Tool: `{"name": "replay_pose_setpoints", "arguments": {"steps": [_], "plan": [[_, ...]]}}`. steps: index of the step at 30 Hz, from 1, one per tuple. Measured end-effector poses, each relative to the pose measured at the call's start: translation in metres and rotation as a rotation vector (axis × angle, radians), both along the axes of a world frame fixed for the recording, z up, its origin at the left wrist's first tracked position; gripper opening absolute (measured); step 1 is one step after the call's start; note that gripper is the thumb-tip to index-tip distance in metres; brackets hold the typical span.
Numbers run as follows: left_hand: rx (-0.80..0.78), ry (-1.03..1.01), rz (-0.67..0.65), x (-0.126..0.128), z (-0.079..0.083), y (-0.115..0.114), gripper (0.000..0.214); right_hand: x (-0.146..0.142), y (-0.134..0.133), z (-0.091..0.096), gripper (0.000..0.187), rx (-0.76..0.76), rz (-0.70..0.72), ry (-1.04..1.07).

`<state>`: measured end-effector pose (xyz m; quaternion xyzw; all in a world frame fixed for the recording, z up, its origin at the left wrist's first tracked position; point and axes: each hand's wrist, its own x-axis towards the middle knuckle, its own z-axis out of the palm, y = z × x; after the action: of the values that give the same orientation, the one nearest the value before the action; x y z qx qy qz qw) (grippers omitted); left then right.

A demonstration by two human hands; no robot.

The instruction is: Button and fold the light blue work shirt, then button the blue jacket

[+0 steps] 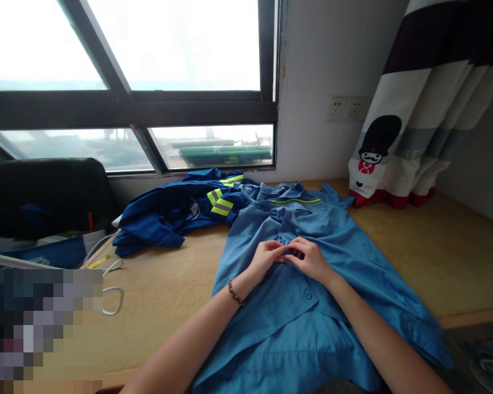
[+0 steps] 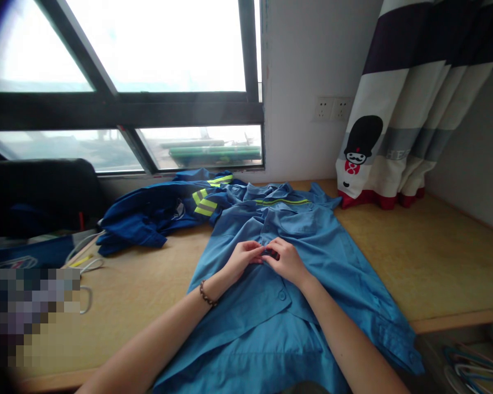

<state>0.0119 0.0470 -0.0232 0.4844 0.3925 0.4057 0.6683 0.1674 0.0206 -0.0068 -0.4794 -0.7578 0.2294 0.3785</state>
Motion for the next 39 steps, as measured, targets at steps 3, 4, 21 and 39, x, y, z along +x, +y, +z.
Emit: {"name": "replay_pose_setpoints", "arguments": {"steps": [3, 4, 21, 39], "plan": [[-0.027, -0.001, -0.011, -0.002, -0.001, 0.001, 0.028, 0.002, 0.002, 0.000, 0.015, -0.006, 0.013, 0.028], [-0.037, 0.001, -0.014, -0.002, -0.001, 0.001, 0.028, 0.003, 0.003, 0.000, 0.014, 0.001, 0.010, 0.030], [-0.163, -0.036, 0.052, 0.002, -0.002, -0.002, 0.025, 0.003, 0.003, -0.003, 0.007, 0.101, -0.024, 0.041], [0.064, 0.070, 0.231, 0.015, -0.002, -0.014, 0.024, -0.001, 0.005, -0.009, 0.021, -0.097, -0.015, 0.015]]}}
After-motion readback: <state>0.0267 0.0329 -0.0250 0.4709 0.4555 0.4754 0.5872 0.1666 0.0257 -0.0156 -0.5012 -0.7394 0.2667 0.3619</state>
